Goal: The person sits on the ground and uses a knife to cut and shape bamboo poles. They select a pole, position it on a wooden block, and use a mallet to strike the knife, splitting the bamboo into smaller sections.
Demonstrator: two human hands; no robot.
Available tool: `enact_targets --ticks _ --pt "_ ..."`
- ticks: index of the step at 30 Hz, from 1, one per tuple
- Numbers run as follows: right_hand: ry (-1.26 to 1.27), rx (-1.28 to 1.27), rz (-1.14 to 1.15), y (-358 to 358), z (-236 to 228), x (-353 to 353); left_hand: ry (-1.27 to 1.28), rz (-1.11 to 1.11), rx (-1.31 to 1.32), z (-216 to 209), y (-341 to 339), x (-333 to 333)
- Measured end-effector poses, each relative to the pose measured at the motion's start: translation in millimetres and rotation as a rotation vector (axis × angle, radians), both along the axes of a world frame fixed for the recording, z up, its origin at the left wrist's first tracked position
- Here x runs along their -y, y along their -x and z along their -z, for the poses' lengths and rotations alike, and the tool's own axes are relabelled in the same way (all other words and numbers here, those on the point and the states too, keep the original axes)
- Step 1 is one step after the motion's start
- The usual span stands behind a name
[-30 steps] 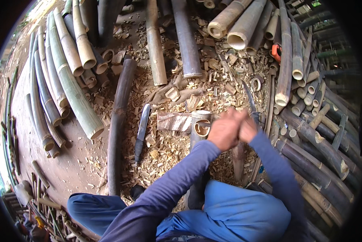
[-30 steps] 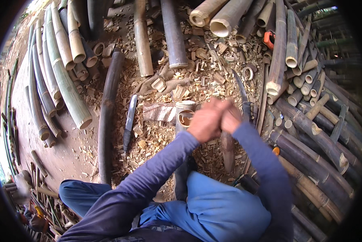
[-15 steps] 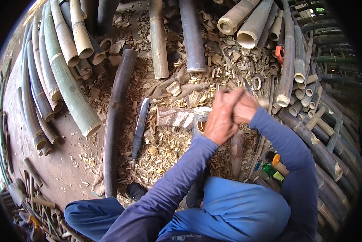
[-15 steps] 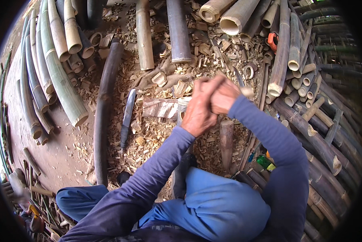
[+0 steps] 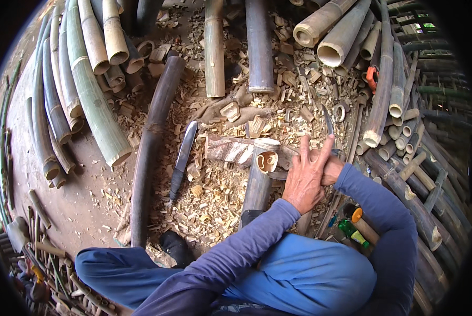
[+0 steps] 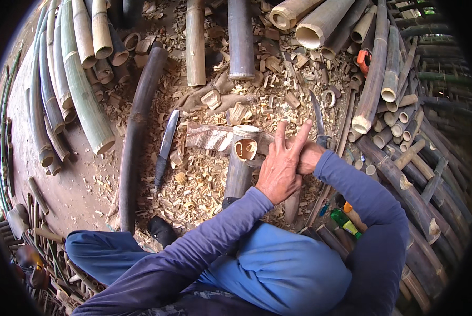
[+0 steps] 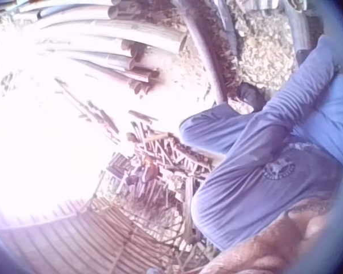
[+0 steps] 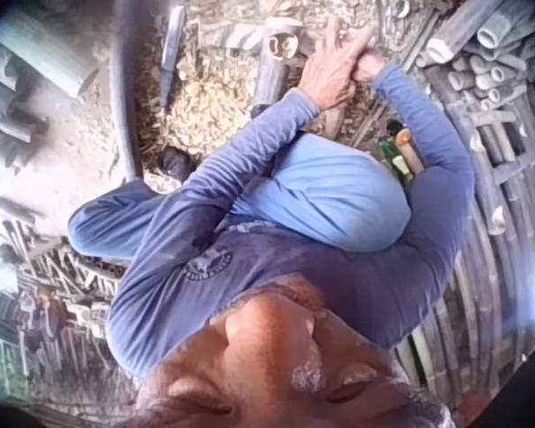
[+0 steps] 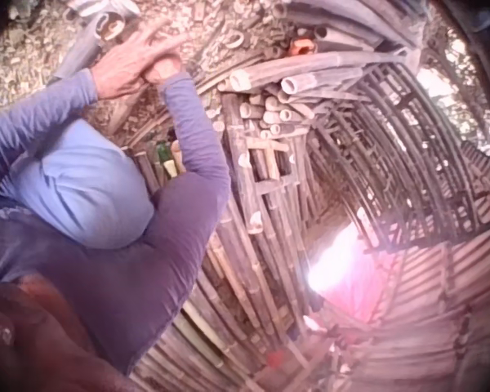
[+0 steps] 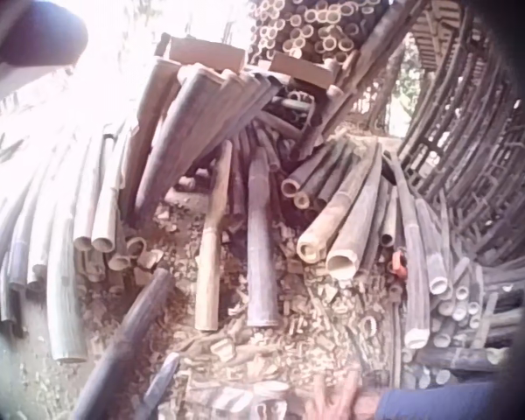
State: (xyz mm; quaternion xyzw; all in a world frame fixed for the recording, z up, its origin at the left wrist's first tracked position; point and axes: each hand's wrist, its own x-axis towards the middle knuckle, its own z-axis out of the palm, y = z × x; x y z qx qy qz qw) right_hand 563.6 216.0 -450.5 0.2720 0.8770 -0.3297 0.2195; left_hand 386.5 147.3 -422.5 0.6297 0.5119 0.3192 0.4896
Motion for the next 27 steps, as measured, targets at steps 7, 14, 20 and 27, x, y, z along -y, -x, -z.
enact_targets --ticks 7,14,20,27 --pt "0.832 -0.263 1.194 33.1 12.8 113.8 0.183 0.577 -0.043 15.1 30.2 -10.0" --pt "0.250 -0.167 0.418 38.6 0.5 35.2 -0.013 0.130 0.066 26.3 30.4 -7.0" --pt "0.098 -0.007 0.132 17.1 -5.8 21.9 0.081 0.005 0.147 -0.2 28.9 4.6" --pt "0.501 -0.285 0.847 81.5 0.9 97.3 0.229 1.067 -0.220 5.7 67.0 -39.2"
